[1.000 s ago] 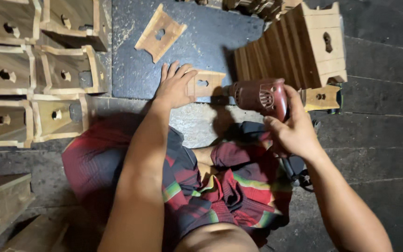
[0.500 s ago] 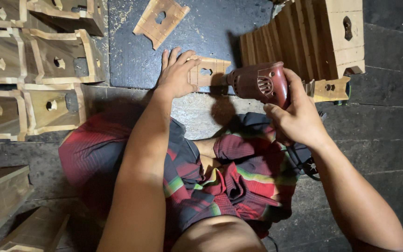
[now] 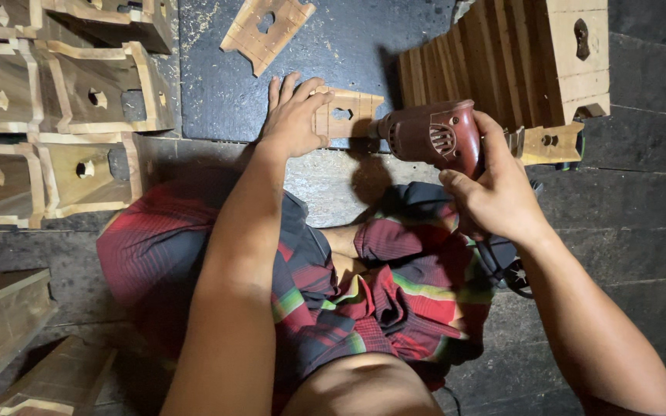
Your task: The person drills holes into small wooden pieces using a hand-held power drill.
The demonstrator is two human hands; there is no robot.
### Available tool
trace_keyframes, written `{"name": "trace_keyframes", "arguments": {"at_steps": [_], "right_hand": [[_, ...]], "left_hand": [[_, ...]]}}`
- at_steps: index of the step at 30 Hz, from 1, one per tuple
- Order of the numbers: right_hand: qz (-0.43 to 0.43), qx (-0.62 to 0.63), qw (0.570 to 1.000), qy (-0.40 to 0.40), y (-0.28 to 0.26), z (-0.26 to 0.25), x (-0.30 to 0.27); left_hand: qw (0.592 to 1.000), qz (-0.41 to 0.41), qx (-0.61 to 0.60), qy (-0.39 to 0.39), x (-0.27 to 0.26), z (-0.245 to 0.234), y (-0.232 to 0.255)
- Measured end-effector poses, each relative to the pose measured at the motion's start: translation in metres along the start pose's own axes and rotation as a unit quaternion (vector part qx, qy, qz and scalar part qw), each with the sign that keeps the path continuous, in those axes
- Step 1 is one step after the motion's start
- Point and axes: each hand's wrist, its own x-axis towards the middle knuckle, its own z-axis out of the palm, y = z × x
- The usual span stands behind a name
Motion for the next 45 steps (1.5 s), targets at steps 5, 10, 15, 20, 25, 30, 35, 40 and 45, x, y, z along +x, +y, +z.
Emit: {"name": "trace_keyframes", "arguments": {"at_steps": [5,10,15,20,25,30,35,40,45], "right_hand": [[-0.022,-0.031,0.999,0.007,0.009,0.0,0.004],[-0.024,-0.044,0.999,0.005,0.007,0.0,0.004],[-0.033,-0.044,0.998,0.001,0.008,-0.002,0.008],[-0.032,-0.063,0.998,-0.004,0.0,-0.003,0.008],[-0.003,-0.065,0.998,-0.013,-0.009,-0.003,0.006],[-0.017,-0.086,0.996,-0.008,-0.001,0.003,0.009],[-0.014,-0.073,0.997,-0.009,-0.007,0.004,0.008],[-0.063,-0.046,0.997,0.001,0.005,-0.007,0.0],[-0.098,-0.041,0.994,0.026,0.005,-0.016,-0.008]], "left_hand": [[1.0,-0.008,0.0,-0.008,0.001,0.0,0.001],[1.0,-0.004,0.0,-0.007,0.0,0.0,0.001],[1.0,-0.011,-0.004,-0.018,-0.001,-0.005,0.004],[1.0,-0.005,-0.004,-0.008,0.0,-0.001,0.002],[1.0,-0.004,-0.005,-0.011,-0.001,-0.003,0.003],[1.0,-0.002,-0.005,-0.01,0.0,0.001,0.001],[1.0,-0.008,0.001,-0.018,-0.001,-0.003,0.003],[1.0,-0.003,0.004,-0.012,-0.001,-0.001,0.0],[0.999,-0.014,0.02,-0.038,-0.001,-0.009,0.015]]}}
